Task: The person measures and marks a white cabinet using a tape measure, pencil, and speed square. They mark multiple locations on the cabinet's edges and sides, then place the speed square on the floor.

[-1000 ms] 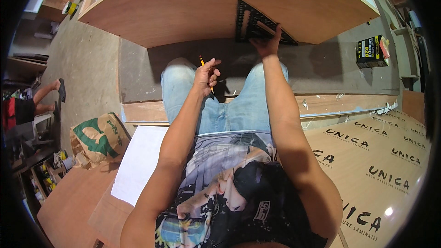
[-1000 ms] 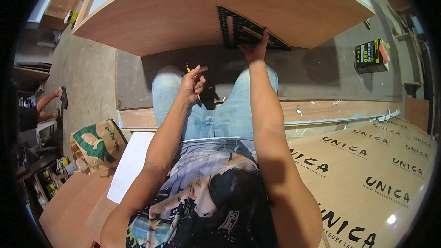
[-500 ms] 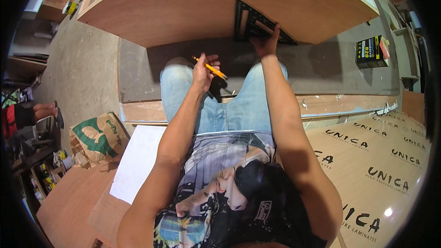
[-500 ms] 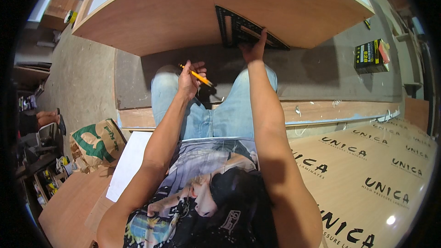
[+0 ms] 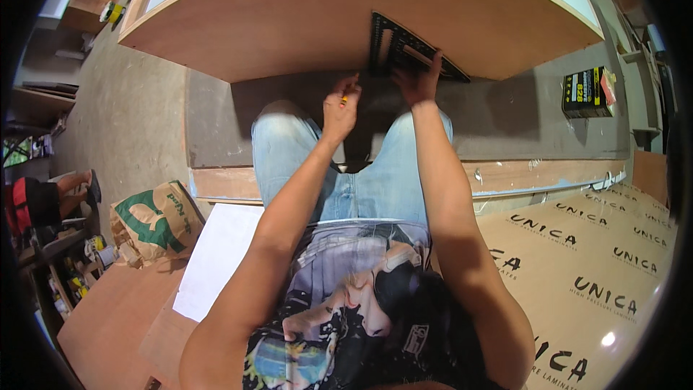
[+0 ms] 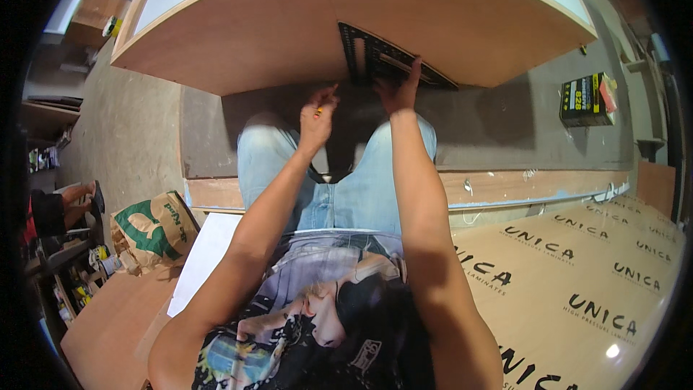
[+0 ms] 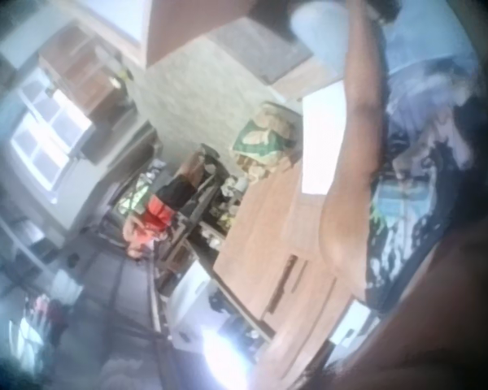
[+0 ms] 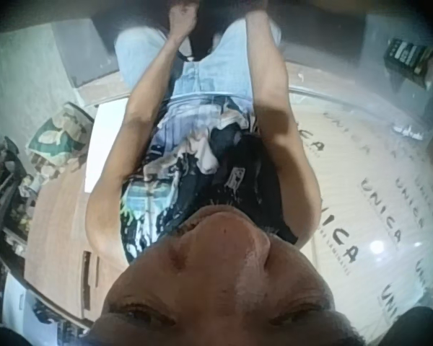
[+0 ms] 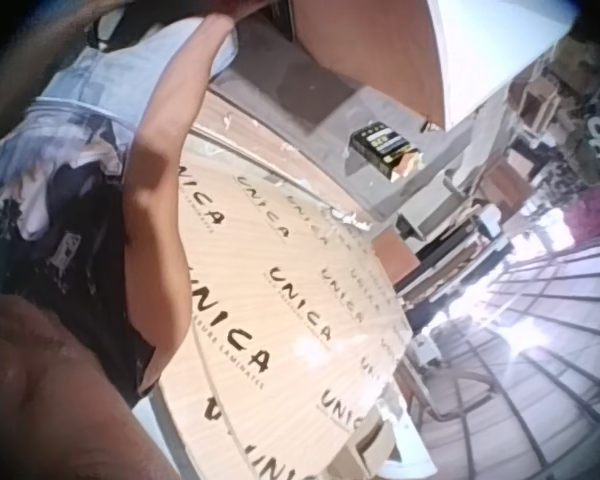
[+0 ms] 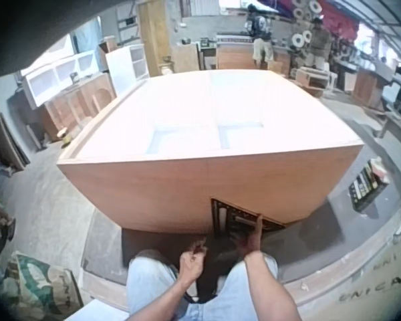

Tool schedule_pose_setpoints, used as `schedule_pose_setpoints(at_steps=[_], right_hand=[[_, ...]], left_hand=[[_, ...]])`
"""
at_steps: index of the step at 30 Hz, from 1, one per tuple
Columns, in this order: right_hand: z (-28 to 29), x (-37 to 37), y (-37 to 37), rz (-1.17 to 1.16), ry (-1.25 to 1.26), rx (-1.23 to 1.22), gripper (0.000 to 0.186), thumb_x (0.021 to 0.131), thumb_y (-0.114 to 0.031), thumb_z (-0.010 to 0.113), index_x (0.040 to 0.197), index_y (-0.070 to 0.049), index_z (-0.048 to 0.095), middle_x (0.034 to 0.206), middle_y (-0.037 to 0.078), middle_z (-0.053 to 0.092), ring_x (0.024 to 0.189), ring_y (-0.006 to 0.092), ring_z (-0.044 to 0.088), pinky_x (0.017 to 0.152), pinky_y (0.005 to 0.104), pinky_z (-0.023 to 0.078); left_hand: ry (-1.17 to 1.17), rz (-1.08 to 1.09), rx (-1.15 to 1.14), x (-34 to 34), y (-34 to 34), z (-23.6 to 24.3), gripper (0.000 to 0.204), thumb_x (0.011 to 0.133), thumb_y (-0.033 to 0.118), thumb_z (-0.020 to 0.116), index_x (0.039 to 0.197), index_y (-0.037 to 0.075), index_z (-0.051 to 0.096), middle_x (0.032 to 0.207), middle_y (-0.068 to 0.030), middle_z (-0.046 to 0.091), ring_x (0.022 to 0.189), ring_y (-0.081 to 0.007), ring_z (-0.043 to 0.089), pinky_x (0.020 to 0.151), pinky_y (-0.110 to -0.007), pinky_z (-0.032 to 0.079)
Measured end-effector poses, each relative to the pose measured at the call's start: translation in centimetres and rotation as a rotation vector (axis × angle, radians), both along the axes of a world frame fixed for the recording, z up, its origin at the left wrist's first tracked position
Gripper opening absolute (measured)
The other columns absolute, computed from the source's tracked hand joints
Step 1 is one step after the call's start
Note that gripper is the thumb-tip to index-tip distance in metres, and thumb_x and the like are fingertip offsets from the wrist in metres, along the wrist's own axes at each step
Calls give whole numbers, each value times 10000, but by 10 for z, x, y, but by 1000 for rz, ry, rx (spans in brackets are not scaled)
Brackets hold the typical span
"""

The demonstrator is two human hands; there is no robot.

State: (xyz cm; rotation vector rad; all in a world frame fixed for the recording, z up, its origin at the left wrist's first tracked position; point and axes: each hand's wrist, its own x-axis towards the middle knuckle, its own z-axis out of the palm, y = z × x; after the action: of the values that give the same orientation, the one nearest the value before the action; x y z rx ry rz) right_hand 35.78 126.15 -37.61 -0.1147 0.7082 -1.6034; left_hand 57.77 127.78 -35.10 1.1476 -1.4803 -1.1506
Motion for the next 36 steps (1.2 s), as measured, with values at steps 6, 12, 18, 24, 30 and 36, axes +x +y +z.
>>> schedule_pose_setpoints(at_steps=[6,12,18,24,30,36], right_hand=[[15,14,-1,-131,-16,-17,848,816,-745,555,1393,-129,472,1352,113,532,1231,336,505,1014,512,408],[15,8,-1,-135,7,21,845,802,-744,572,1357,-111,497,1286,126,569,1164,341,544,927,510,467],[18,9,1,-123,3,71,883,762,-759,609,1351,-111,497,1266,118,572,1130,329,566,899,497,488],[14,8,0,-113,0,56,892,751,-770,614,1349,-118,501,1268,113,572,1124,325,572,899,490,493],[22,15,0,-143,-5,59,786,794,-776,558,1259,-143,577,1134,85,656,1001,267,638,808,408,524],[10,6,-2,-99,-20,12,838,776,-772,574,1310,-127,538,1245,112,593,1091,319,586,852,469,510]], left_hand=[[-209,69,60,-27,9,-17,394,976,189,558,1353,74,572,1075,-148,688,965,-201,648,853,-328,501],[-231,69,0,-38,1,-50,398,948,184,525,1330,93,595,894,-201,683,742,-315,681,703,-407,525],[-322,90,7,-44,-6,-63,427,922,176,521,1338,120,596,836,-193,673,732,-309,683,702,-408,528],[-287,95,-14,-44,-7,-51,420,918,165,521,1328,120,604,834,-196,668,721,-307,680,683,-416,528],[-232,168,-106,-50,3,36,387,932,176,509,1266,16,621,1001,-189,705,899,-316,663,867,-411,489],[-223,170,-184,-49,9,91,374,953,192,499,1266,27,623,1113,-162,704,1017,-329,611,966,-399,444]])
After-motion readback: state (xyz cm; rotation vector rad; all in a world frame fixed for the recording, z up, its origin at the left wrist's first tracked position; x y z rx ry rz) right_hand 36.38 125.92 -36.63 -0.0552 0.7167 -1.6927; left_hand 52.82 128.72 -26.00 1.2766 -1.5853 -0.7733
